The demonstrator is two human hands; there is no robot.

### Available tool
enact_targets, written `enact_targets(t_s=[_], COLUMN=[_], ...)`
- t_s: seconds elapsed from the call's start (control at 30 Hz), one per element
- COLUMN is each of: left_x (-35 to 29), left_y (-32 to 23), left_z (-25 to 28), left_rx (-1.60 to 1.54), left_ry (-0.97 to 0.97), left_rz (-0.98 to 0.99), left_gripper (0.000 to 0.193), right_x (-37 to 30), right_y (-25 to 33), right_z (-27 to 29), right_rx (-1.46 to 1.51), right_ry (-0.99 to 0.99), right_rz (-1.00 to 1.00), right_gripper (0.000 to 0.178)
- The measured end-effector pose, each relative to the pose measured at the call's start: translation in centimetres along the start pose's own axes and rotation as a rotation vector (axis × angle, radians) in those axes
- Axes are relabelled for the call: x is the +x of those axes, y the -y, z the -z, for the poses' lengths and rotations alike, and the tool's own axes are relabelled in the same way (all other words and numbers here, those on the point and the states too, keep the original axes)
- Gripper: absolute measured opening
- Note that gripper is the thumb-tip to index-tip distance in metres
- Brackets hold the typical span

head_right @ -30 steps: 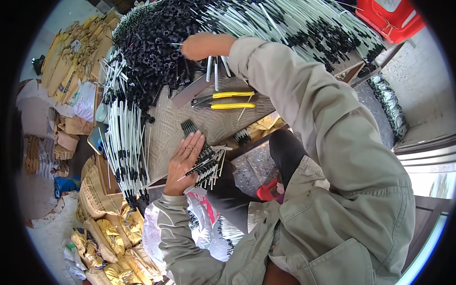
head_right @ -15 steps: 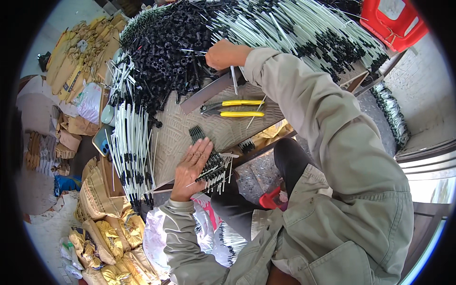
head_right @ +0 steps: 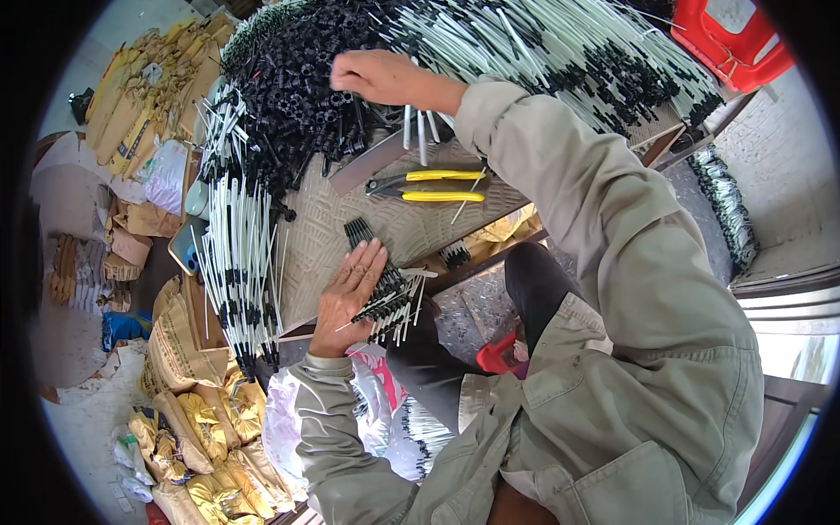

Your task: Assembling white rods into black bases and securing them into bundles using pliers.

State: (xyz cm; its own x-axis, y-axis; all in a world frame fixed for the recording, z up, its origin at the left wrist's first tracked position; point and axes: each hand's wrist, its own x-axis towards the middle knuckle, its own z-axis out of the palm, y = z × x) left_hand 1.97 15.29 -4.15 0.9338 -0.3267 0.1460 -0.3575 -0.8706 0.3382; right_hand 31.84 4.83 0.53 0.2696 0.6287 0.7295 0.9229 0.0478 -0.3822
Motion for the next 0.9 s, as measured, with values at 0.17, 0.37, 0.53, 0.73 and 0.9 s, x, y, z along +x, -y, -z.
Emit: enact_targets(t_s=[0.17,0.37,0.53,0.73,0.9], left_x=[-1.1,-0.2,-0.7,-0.5,-0.7], left_y=[0.7,0.4,0.5,0.7,0.7], left_z=[-0.3,-0.3,-0.4,-0.4,-0.5], left_rx=[0.062,0.035,0.010,0.029,0.023], left_ry=[-0.036,-0.046,0.009,-0.051,-0.067], left_rz=[-0.008,-0.024,0.016,-0.031,-0.034], left_gripper=[0.074,0.075,0.079,0.077,0.076], right_x=[-2.4,-6.2,-6.7,-3.8,-2.0], right_y=[8.4,7.9,8.0,6.4,3.7], right_z=[-2.2,-6.3,-7.4,-4.3,-4.2], right_rx=[0.595,0.741,0.682,0.263,-0.170], right_ry=[0.043,0.071,0.262,0.208,0.440], right_rz=[-0.373,-0.468,-0.455,-0.357,-0.522], right_gripper=[0.014,0.013,0.013,0.015,0.013])
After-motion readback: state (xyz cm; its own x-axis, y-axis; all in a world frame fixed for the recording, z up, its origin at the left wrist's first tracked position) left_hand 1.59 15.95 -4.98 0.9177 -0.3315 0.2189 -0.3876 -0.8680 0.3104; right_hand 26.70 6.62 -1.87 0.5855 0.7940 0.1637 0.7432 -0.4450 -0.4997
